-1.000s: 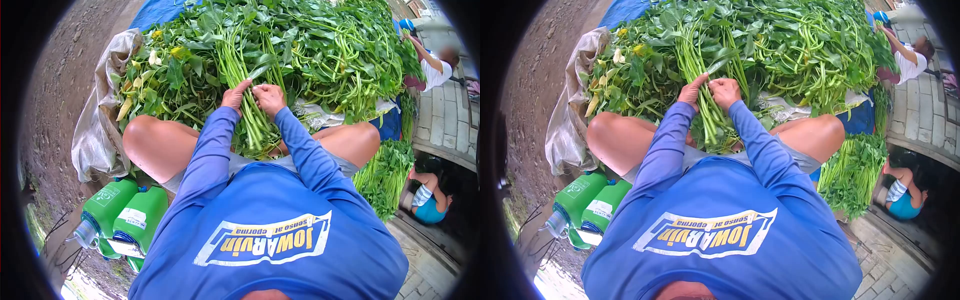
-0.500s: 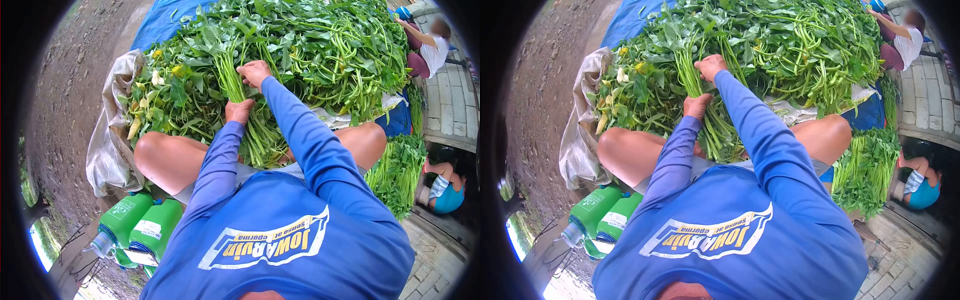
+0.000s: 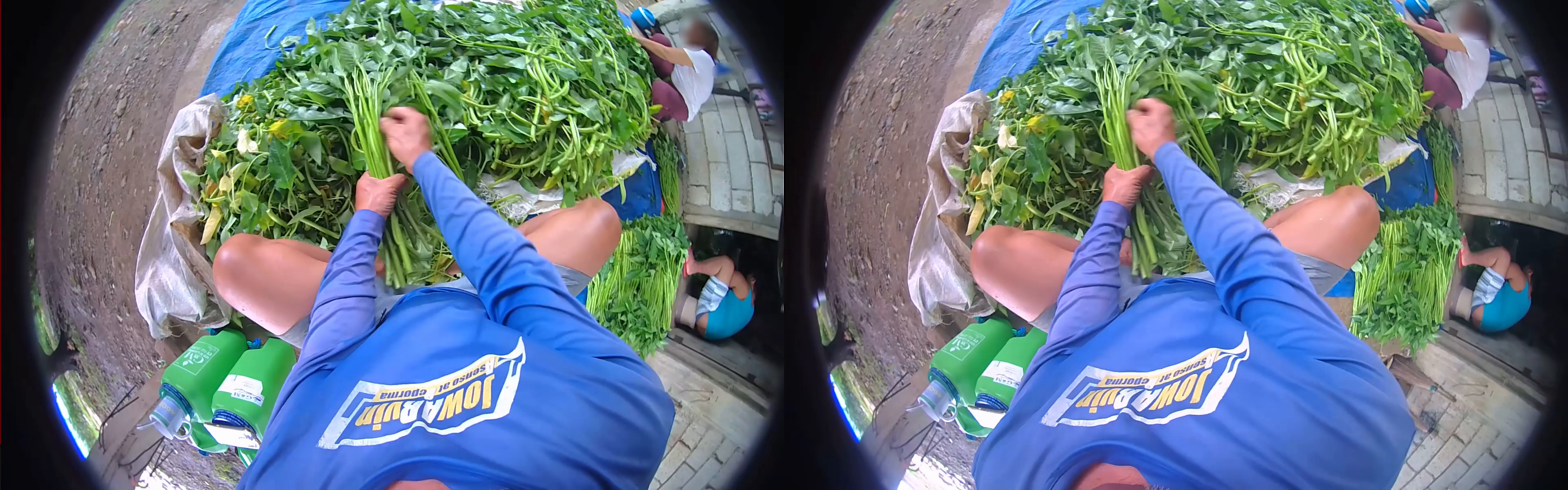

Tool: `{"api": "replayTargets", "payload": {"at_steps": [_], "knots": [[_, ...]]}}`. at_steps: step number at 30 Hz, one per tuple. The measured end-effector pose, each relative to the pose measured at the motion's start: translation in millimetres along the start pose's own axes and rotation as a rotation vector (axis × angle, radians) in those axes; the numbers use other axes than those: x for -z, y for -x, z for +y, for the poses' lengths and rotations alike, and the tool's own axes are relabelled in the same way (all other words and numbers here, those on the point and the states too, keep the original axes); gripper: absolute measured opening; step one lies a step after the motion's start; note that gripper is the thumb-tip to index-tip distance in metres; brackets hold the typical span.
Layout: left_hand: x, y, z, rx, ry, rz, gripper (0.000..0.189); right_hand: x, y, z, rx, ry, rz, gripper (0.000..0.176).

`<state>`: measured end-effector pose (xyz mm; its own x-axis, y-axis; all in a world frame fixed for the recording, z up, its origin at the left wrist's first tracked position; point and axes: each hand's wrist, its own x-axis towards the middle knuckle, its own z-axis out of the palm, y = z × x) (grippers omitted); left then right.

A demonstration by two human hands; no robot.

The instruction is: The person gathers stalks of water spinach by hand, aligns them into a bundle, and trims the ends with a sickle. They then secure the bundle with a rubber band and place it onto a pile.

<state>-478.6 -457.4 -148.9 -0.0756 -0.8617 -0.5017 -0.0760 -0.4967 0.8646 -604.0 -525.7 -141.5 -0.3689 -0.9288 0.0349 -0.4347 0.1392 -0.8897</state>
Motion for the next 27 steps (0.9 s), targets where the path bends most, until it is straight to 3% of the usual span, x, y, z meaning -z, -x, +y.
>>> {"api": "replayTargets", "payload": {"at_steps": [1, 3, 4, 5, 6, 8, 11, 15, 17, 19, 20, 21, 23, 25, 27], "knots": [[0.6, 1.8, -0.9, 0.017, 0.093, -0.037, 0.033, -4.7, -13.0, -1.6, 0.259, 0.105, -0.136, 0.022], [13.9, 2.8, 9.0, -0.004, 0.072, 0.043, 0.032, 16.9, -16.7, -16.6, -0.356, -0.458, -0.262, 0.025], [18.8, 1.3, 11.4, -0.036, 0.131, 0.077, 0.031, 37.1, -22.5, -8.0, -0.347, -0.341, -0.098, 0.031], [21.5, -0.2, 14.1, -0.069, 0.193, 0.111, 0.030, 42.1, -40.2, 50.7, -0.236, -0.016, 0.102, 0.028], [23.9, 4.8, 27.0, -0.087, 0.240, 0.156, 0.027, 68.7, -35.9, 48.4, -0.327, 0.363, 0.141, 0.026], [27.8, 3.5, 37.6, -0.103, 0.268, 0.150, 0.025, 85.4, -30.6, 96.7, -0.432, 0.605, -0.146, 0.030], [26.6, -6.0, 27.1, -0.096, 0.303, 0.159, 0.025, 87.4, -10.5, 124.5, -0.359, 0.449, -0.113, 0.032], [29.4, -12.9, 20.9, -0.047, 0.279, 0.157, 0.023, 112.5, -20.7, 101.9, -0.297, 0.425, -0.051, 0.036], [27.5, -15.0, 21.6, -0.042, 0.273, 0.150, 0.024, 131.0, -30.9, 98.6, -0.216, 0.272, -0.050, 0.036], [24.5, -7.6, 27.8, -0.006, 0.305, 0.128, 0.024, 153.2, -37.0, 73.3, -0.202, 0.062, -0.094, 0.033], [23.9, -6.3, 31.7, -0.043, 0.283, 0.129, 0.025, 170.1, -28.6, 25.3, -0.230, 0.095, -0.056, 0.033], [23.5, -8.0, 34.4, -0.059, 0.284, 0.129, 0.025, 181.5, -33.5, 33.0, -0.136, 0.011, -0.043, 0.032], [23.7, -8.3, 32.8, -0.077, 0.277, 0.128, 0.024, 196.9, -15.3, -26.6, -0.252, -0.221, 0.010, 0.029], [26.0, -5.9, 25.4, -0.079, 0.219, 0.121, 0.032, 208.0, -21.2, -11.8, -0.358, -0.119, -0.233, 0.028], [23.1, -18.2, 21.7, -0.131, 0.128, 0.159, 0.037, 217.0, -11.2, -13.9, -0.264, -0.246, -0.198, 0.032]]}}
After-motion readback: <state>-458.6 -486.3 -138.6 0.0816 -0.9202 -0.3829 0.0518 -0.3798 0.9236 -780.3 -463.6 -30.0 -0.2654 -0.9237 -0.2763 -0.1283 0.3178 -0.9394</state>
